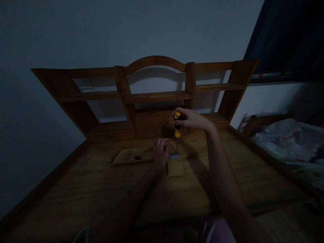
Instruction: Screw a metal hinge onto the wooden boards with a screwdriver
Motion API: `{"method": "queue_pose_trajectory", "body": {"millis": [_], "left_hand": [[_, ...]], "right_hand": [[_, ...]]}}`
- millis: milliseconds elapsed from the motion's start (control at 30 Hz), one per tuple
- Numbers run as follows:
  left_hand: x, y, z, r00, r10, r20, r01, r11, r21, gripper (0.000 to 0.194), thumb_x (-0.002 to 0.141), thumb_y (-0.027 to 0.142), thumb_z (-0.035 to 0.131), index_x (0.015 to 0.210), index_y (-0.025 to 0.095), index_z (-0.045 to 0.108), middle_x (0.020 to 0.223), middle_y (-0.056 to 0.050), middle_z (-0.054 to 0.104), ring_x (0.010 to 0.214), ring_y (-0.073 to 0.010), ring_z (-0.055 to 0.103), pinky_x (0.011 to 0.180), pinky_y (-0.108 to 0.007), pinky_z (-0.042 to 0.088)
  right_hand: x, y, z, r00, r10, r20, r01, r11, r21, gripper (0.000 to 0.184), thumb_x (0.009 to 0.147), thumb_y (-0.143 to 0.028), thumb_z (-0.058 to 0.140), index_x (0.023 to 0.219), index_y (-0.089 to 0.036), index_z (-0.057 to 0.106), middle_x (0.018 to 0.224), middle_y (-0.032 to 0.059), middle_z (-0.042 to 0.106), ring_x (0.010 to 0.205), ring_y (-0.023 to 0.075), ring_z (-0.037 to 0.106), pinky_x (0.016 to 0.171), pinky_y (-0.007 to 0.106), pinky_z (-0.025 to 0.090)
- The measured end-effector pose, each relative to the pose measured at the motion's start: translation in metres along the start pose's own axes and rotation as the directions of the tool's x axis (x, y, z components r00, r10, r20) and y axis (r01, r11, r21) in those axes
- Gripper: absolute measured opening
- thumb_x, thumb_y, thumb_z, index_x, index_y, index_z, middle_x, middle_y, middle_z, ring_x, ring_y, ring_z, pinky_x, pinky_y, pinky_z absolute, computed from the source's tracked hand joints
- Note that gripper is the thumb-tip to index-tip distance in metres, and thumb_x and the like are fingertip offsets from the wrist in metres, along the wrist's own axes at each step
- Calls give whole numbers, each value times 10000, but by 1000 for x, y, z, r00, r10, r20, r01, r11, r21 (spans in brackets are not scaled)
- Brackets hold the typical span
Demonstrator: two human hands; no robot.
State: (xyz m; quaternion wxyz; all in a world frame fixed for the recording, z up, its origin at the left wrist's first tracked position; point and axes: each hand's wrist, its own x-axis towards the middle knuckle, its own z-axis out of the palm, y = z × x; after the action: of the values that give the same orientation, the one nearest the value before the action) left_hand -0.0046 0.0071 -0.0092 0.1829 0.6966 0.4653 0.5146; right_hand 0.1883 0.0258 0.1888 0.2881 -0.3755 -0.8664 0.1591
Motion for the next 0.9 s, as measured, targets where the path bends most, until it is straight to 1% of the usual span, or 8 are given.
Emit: {"method": "queue_pose_trajectory", "body": {"millis": [133, 233, 400, 500, 700, 767, 900], "left_hand": [[0, 0, 0, 1000, 4, 2, -4, 1000, -3, 324, 895, 82, 444, 1123, 217, 629, 1182, -78, 590, 1076, -212, 617, 962, -396, 507], [0, -1, 0, 1000, 5, 2, -5, 1000, -2, 322, 889, 86, 452, 1122, 219, 630, 1183, -77, 591, 1076, -211, 617, 954, -390, 507], [0, -3, 0, 1000, 12, 4, -12, 1000, 27, 326, 886, 84, 456, 1123, 225, 631, 1172, -71, 598, 1074, -215, 613, 972, -397, 492], [0, -2, -1, 1000, 10, 6, -10, 1000, 19, 344, 881, 69, 447, 1131, 223, 627, 1174, -73, 593, 1072, -214, 612, 972, -394, 492], [1, 2, -1, 1000, 4, 9, -4, 1000, 16, 322, 901, 84, 434, 1125, 214, 625, 1154, -70, 591, 1047, -206, 609, 959, -387, 493], [0, 3, -2, 1000, 5, 9, -5, 1000, 5, 320, 903, 83, 429, 1123, 213, 622, 1144, -70, 594, 1029, -202, 613, 942, -379, 500], [0, 4, -3, 1000, -5, 13, 5, 1000, 11, 316, 894, 75, 436, 1105, 209, 628, 1142, -73, 598, 1050, -210, 614, 945, -383, 500]], "right_hand": [[0, 3, 0, 999, -47, -9, 47, 999, 8, 256, 839, -359, 645, 1049, -216, 607, 964, 28, 669, 847, 186, 599, 746, 302, 446], [0, 4, 0, 999, -37, -11, 37, 999, 4, 270, 835, -370, 656, 1055, -222, 607, 961, 23, 668, 837, 184, 598, 738, 298, 446], [-1, 1, -1, 999, -45, -10, 45, 999, -3, 262, 849, -373, 651, 1060, -220, 618, 993, 31, 680, 882, 194, 611, 789, 308, 447], [-1, -1, -1, 999, -45, -7, 45, 999, 2, 271, 853, -382, 654, 1065, -216, 622, 994, 38, 683, 882, 198, 613, 790, 316, 448], [0, 4, 0, 999, -46, -8, 46, 999, 6, 303, 846, -397, 662, 1087, -217, 625, 1000, 38, 677, 883, 198, 608, 787, 319, 449], [0, 6, -1, 998, -64, 16, 63, 997, 36, 336, 830, -376, 672, 1125, -223, 620, 1032, 35, 672, 911, 201, 605, 804, 320, 452], [-2, 10, -4, 992, -100, 77, 89, 987, 132, 394, 800, -259, 645, 1191, -230, 604, 1139, 34, 657, 974, 199, 605, 842, 318, 458]]}}
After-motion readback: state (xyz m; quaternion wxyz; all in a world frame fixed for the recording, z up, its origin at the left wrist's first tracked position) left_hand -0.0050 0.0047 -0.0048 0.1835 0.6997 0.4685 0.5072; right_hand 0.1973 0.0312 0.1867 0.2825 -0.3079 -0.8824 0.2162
